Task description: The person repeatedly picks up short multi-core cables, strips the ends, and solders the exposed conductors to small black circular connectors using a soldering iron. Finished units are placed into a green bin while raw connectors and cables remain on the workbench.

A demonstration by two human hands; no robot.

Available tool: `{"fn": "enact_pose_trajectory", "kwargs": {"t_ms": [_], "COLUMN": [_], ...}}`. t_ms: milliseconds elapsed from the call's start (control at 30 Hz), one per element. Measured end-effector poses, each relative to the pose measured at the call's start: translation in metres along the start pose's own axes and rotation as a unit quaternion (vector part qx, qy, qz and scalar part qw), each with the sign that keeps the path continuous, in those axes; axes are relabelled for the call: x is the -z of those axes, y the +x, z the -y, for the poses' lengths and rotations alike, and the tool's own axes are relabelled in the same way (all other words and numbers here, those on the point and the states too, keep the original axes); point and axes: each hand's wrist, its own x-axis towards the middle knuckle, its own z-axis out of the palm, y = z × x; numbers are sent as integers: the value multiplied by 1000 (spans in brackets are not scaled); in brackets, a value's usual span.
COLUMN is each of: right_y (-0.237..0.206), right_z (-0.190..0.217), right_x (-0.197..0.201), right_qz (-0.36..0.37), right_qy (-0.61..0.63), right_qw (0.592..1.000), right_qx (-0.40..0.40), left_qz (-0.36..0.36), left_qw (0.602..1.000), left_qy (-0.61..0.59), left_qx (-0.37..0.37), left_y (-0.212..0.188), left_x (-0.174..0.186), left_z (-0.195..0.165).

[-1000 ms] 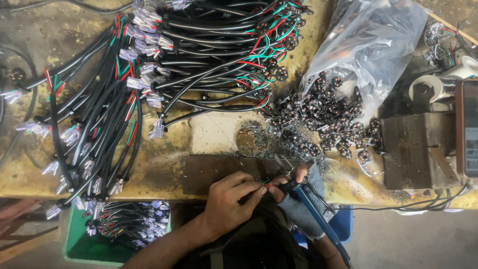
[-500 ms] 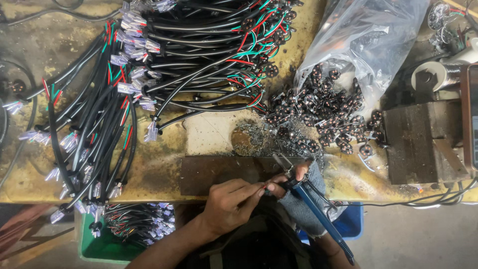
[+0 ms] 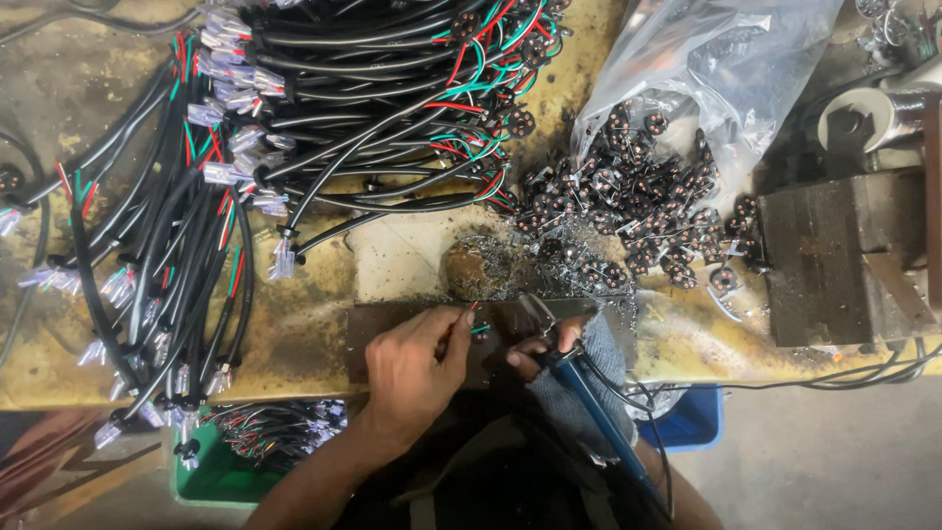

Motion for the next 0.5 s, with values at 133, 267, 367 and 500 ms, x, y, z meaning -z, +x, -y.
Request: {"fn": "enact_pose_trajectory", "kwargs": {"t_ms": [133,267,367,500], "right_y": [1,0,0,-2], "right_z": [-2,0,0,-2], "right_x": [6,8,7,8], "right_qz": [-2,-30,-19,15], "right_qy": [-18,103,146,257], "right_qw": [1000,992,987,966], "right_qx": [19,70,59,27], "left_qz": [56,82,116,169], "left_qw": [996,990,981,982], "left_qy": [21,59,88,50], "left_qx": [73,96,128,73], "left_y": [17,29,35,36], "left_x": [2,-1,-3,-1], "left_z": [-2,-5,-5,-1]}}
